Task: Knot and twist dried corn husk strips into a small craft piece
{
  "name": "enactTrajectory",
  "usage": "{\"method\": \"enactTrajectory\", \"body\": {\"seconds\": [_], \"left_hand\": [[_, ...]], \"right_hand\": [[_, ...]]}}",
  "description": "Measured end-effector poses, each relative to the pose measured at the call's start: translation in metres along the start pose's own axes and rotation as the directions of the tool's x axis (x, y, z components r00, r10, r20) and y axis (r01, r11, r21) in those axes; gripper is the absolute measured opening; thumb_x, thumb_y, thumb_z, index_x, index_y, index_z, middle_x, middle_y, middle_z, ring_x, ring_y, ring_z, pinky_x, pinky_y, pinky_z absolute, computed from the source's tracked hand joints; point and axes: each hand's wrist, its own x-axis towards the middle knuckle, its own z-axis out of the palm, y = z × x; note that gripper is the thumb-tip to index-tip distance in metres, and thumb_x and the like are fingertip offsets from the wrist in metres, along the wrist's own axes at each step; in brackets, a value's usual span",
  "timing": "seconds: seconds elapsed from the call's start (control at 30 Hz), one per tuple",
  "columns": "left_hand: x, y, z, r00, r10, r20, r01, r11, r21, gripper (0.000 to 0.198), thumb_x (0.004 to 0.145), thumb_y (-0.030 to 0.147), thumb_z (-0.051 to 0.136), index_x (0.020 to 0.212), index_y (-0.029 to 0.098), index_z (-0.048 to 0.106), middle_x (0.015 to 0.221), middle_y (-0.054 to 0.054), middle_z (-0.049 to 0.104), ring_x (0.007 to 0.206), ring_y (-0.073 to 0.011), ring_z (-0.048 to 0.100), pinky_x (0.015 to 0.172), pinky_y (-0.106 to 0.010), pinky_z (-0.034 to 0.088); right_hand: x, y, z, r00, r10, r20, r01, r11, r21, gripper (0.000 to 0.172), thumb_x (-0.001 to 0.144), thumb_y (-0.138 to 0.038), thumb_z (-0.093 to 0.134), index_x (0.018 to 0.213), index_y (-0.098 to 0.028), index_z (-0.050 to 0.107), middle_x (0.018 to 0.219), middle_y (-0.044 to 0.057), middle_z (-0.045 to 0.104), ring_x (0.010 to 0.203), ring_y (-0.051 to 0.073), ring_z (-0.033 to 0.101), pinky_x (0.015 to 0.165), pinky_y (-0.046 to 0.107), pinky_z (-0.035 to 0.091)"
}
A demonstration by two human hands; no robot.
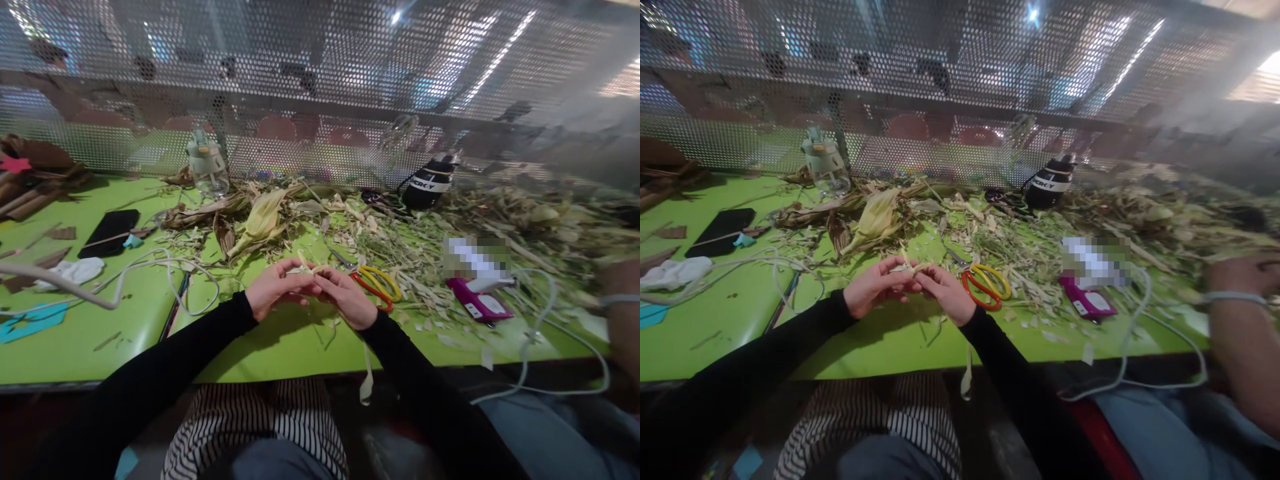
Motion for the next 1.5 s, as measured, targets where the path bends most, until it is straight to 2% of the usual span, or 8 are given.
{"method": "enactTrajectory", "body": {"seconds": [0.17,0.4,0.67,0.97,1.13,1.23,1.37,1.5], "left_hand": [[-0.002,0.005,0.003,0.992,0.12,-0.035,-0.108,0.965,0.238,0.042,0.063,0.033,0.074,0.096,0.014,0.057,0.066,-0.001,0.064,0.065,-0.0124,0.064,0.048,-0.016,0.045],[-0.006,0.008,0.004,0.973,0.233,0.003,-0.221,0.918,0.331,0.031,0.071,0.038,0.066,0.09,0.013,0.059,0.064,0.0,0.059,0.059,-0.0086,0.057,0.049,-0.016,0.045],[-0.006,0.002,0.005,0.97,0.211,0.117,-0.241,0.866,0.438,0.027,0.068,0.028,0.07,0.085,0.016,0.054,0.073,0.001,0.059,0.058,-0.0056,0.053,0.055,-0.016,0.043],[-0.003,-0.005,-0.001,0.959,0.284,0.011,-0.242,0.796,0.555,0.013,0.07,0.025,0.064,0.079,0.016,0.058,0.057,0.004,0.055,0.049,-0.0066,0.049,0.048,-0.017,0.038],[-0.002,-0.007,-0.002,0.978,0.164,0.131,-0.208,0.854,0.476,0.018,0.076,0.026,0.06,0.09,0.015,0.056,0.066,-0.001,0.062,0.057,-0.0091,0.056,0.054,-0.019,0.044],[-0.003,-0.007,0.003,0.973,0.119,0.196,-0.181,0.922,0.342,0.024,0.079,0.03,0.059,0.097,0.015,0.052,0.074,-0.004,0.065,0.068,-0.0111,0.062,0.062,-0.021,0.048],[-0.004,-0.007,0.007,0.99,0.104,0.1,-0.126,0.961,0.247,0.029,0.079,0.031,0.061,0.098,0.017,0.044,0.072,-0.002,0.065,0.071,-0.0122,0.065,0.063,-0.023,0.051],[-0.001,-0.008,0.004,0.991,0.123,-0.043,-0.105,0.949,0.296,0.021,0.081,0.032,0.058,0.085,0.017,0.043,0.066,-0.001,0.064,0.066,-0.011,0.064,0.055,-0.019,0.049]], "right_hand": [[-0.004,-0.001,-0.002,0.995,-0.044,0.093,0.057,0.988,-0.143,0.031,0.08,-0.049,0.056,0.076,-0.018,0.055,0.061,-0.004,0.041,0.05,0.007,0.031,0.046,0.022,0.023],[-0.015,-0.002,-0.007,0.977,-0.111,0.181,0.171,0.915,-0.365,0.037,0.083,-0.049,0.051,0.064,-0.018,0.047,0.061,-0.004,0.039,0.054,0.009,0.034,0.051,0.024,0.028],[-0.015,0.003,-0.005,0.971,-0.24,-0.006,0.21,0.861,-0.463,0.037,0.086,-0.049,0.046,0.063,-0.02,0.046,0.06,-0.003,0.038,0.055,0.012,0.036,0.052,0.026,0.029],[-0.02,0.004,-0.008,0.947,-0.307,-0.099,0.238,0.872,-0.428,0.038,0.089,-0.045,0.042,0.06,-0.021,0.044,0.059,0.0,0.039,0.054,0.013,0.036,0.052,0.029,0.032],[-0.015,-0.001,-0.005,0.92,-0.377,-0.107,0.277,0.819,-0.502,0.023,0.086,-0.041,0.05,0.096,-0.022,0.058,0.08,0.002,0.055,0.069,0.015,0.049,0.065,0.029,0.04],[-0.011,-0.002,0.001,0.909,-0.407,-0.092,0.303,0.794,-0.527,0.022,0.083,-0.039,0.055,0.094,-0.022,0.064,0.091,0.004,0.062,0.083,0.019,0.055,0.076,0.032,0.042],[-0.008,0.004,0.006,0.876,-0.433,-0.213,0.309,0.843,-0.44,0.019,0.079,-0.038,0.06,0.086,-0.021,0.064,0.087,0.003,0.063,0.076,0.017,0.056,0.07,0.029,0.043],[-0.008,0.007,0.008,0.884,-0.424,-0.197,0.282,0.821,-0.497,0.019,0.084,-0.038,0.053,0.078,-0.021,0.054,0.067,-0.002,0.049,0.058,0.012,0.044,0.055,0.026,0.035]]}}
